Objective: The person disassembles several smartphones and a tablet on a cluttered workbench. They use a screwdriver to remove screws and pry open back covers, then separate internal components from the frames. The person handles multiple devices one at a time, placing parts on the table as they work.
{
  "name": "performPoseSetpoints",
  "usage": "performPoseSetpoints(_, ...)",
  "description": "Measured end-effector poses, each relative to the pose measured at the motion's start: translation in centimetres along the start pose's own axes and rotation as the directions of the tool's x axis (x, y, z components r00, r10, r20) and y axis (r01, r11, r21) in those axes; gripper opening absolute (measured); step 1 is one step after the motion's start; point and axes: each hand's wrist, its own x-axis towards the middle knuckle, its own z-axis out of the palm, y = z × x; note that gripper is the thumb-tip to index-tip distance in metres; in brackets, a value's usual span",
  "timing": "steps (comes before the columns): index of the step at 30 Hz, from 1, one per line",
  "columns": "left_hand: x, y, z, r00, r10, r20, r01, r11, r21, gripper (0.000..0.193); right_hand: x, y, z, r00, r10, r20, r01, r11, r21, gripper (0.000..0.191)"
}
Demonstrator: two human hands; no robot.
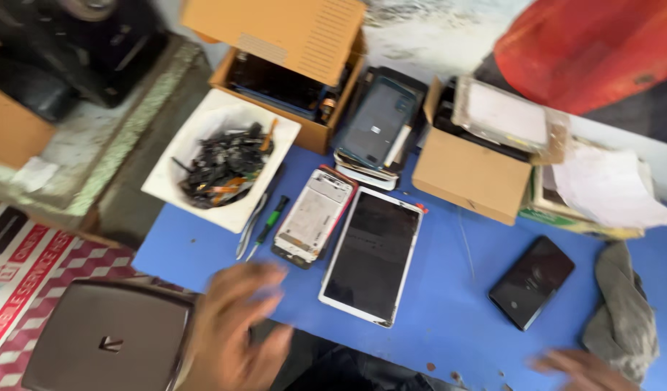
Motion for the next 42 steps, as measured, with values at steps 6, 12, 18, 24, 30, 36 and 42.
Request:
performPoseSetpoints(6, 1.8, -3.7, 5.7, 0.964, -0.066, -0.258, 0.158, 0.921, 0.356, 0.032, 18.3, -10.5, 11.9, 0.529, -0.065, -0.846, -0.118, 0.982, -0.149, 0.03)
performPoseSetpoints(12, 0.2, -5.9, 4.8, 0.965, -0.223, -0.138, 0.261, 0.78, 0.569, 0.019, 23.3, -15.5, 10.3, 0.56, -0.006, -0.828, -0.247, 0.953, -0.174, 0.029)
performPoseSetpoints(18, -0.9, -5.8, 4.5, 0.951, -0.283, -0.123, 0.287, 0.665, 0.69, 0.033, 23.1, -15.4, 11.1, 0.524, 0.108, -0.845, -0.274, 0.961, -0.046, 0.028)
performPoseSetpoints(24, -1.1, -6.5, 5.1, 0.849, -0.519, -0.099, 0.446, 0.604, 0.66, 0.026, 22.9, -15.3, 10.9, 0.507, 0.138, -0.851, -0.286, 0.958, -0.016, 0.027)
performPoseSetpoints(30, -2.1, -6.3, 5.3, 0.872, -0.457, -0.174, 0.461, 0.649, 0.605, 0.026, 22.2, -14.8, 10.8, 0.505, 0.148, -0.85, -0.251, 0.968, 0.019, 0.028)
performPoseSetpoints(36, -3.4, -2.2, 2.7, 0.889, -0.301, -0.346, 0.448, 0.73, 0.516, 0.025, 22.7, -16.1, 11.8, 0.515, 0.17, -0.84, -0.199, 0.977, 0.075, 0.026)
performPoseSetpoints(42, -3.2, 2.1, 6.4, 0.944, -0.215, -0.249, 0.254, 0.958, 0.136, 0.032, 24.4, -18.1, 12.3, 0.894, 0.198, -0.403, 0.064, 0.832, 0.551, 0.054)
